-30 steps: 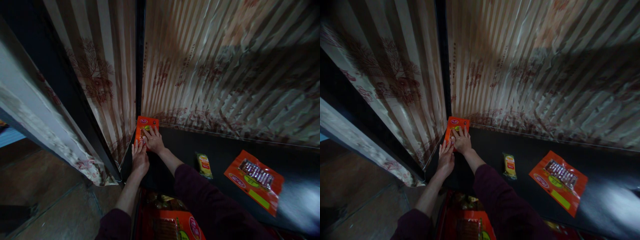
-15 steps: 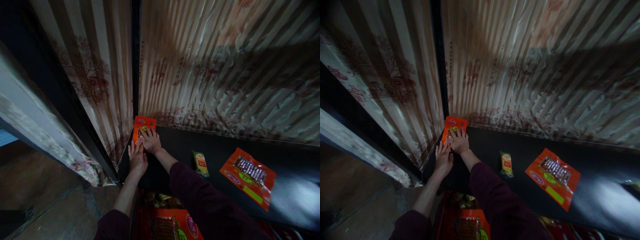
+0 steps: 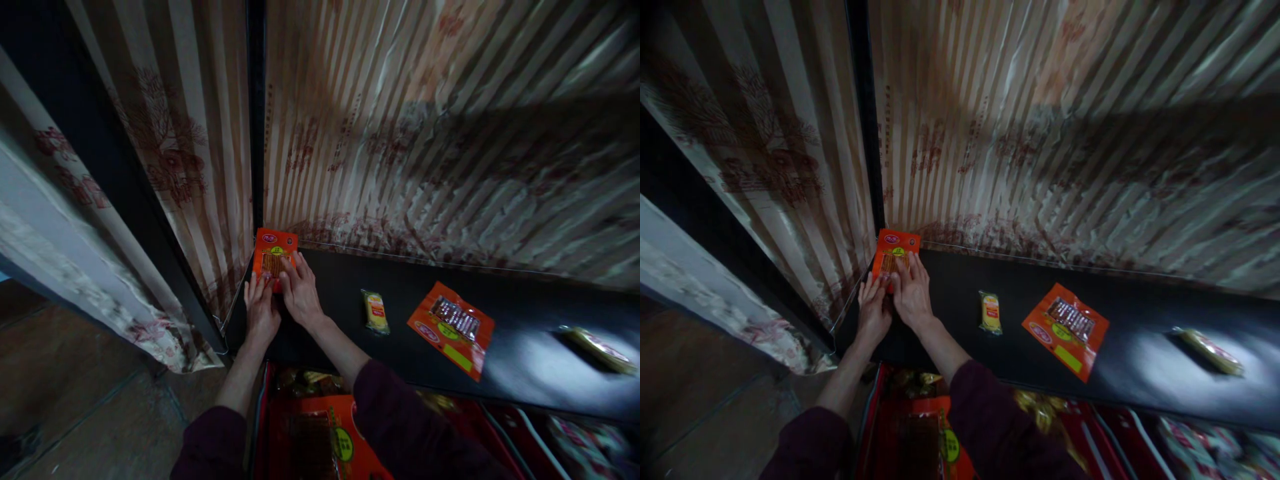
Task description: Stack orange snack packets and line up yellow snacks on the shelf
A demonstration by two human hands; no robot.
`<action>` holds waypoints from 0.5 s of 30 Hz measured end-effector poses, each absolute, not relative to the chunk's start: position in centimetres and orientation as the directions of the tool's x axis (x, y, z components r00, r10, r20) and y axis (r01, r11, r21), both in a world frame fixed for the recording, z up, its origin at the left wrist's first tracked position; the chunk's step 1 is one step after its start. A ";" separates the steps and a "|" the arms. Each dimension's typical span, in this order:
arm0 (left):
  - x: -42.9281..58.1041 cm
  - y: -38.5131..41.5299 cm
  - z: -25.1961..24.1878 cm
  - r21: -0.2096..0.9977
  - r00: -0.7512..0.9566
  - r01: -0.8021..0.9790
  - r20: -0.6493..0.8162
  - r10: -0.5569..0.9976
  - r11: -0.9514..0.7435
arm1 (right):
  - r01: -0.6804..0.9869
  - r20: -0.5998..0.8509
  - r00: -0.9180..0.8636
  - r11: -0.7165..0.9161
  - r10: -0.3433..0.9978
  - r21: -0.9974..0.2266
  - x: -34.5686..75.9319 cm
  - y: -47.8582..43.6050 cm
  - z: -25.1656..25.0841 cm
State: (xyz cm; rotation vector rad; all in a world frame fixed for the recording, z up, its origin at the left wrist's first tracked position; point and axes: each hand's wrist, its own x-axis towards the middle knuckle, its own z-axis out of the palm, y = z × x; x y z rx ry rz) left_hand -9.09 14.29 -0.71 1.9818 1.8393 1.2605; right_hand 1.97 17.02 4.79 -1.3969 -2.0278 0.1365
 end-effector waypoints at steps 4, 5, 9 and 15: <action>-8.4 12.3 0.3 0.639 -0.051 0.639 0.591 0.805 -0.428 | 0.712 0.567 -0.210 0.522 0.797 -0.470 4.8 9.9 5.7; -7.9 11.4 0.6 0.637 -0.027 0.607 0.614 0.789 -0.475 | 0.705 0.581 -0.202 0.528 0.789 -0.473 5.6 8.0 5.7; -5.1 6.8 1.0 0.617 0.104 0.489 0.661 0.743 -0.617 | 0.730 0.556 -0.191 0.495 0.809 -0.470 9.1 0.7 3.7; -0.7 -1.0 -0.8 0.675 0.272 0.550 0.412 0.870 -0.492 | 0.862 0.282 -0.125 0.245 0.951 -0.445 14.1 -6.7 -3.5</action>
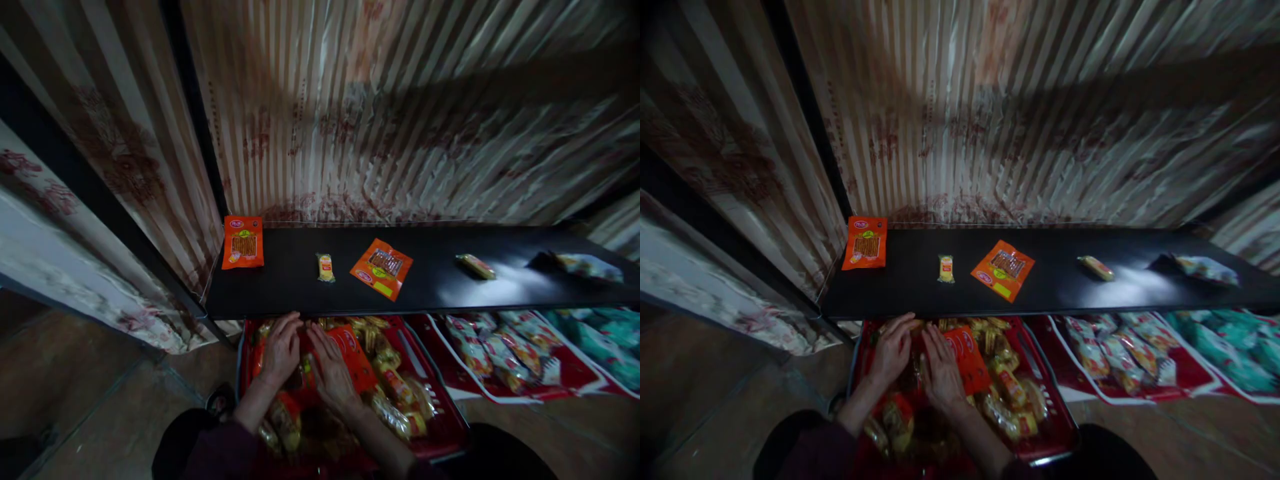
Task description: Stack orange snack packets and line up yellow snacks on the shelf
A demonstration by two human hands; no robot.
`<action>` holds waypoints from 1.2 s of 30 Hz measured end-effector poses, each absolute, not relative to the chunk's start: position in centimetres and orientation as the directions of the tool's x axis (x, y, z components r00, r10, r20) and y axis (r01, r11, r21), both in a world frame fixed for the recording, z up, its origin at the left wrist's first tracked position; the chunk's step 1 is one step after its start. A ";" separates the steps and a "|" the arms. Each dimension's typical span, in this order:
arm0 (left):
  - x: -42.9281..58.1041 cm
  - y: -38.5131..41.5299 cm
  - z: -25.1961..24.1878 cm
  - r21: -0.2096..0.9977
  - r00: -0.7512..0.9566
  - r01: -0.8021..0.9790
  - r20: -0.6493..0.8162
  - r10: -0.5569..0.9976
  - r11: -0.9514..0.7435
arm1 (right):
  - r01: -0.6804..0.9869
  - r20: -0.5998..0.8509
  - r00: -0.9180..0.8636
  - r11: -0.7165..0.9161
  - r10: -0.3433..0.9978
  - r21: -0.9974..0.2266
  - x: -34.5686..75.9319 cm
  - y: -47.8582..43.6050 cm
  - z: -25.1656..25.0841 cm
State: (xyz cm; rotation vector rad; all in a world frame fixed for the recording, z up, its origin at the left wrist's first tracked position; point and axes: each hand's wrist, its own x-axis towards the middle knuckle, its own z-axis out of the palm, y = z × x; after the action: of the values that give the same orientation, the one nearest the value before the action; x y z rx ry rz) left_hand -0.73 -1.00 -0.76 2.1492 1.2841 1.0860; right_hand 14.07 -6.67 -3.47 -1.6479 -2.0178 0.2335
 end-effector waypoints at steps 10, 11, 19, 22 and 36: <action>1.3 -10.9 -5.4 0.477 0.162 0.873 -0.089 0.983 -0.100 | 0.946 -0.043 -0.041 0.025 0.998 -0.324 15.5 -12.5 -5.7; 1.2 -11.2 -5.7 0.469 0.159 0.879 -0.123 0.980 -0.084 | 0.947 -0.055 -0.052 0.032 0.997 -0.318 15.5 -12.7 -5.5; 1.0 -11.3 -5.8 0.450 0.014 0.889 -0.200 0.980 0.080 | 0.931 -0.131 -0.028 -0.022 0.991 -0.365 15.3 -12.4 -4.2; 1.2 -11.0 -5.5 0.438 -0.012 0.891 -0.241 0.971 0.120 | 0.930 -0.148 -0.042 -0.016 0.988 -0.368 15.1 -12.4 -3.7; 3.5 -12.1 -2.6 0.319 0.080 0.948 -0.275 0.958 0.012 | 0.372 -0.043 0.325 -0.170 0.945 -0.913 16.9 -10.8 -4.5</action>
State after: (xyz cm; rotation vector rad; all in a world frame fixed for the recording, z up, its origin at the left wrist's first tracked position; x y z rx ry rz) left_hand 3.48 -12.13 -2.59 1.9484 1.8798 0.0334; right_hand 16.86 -10.80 -4.47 -1.7179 -1.1894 0.8250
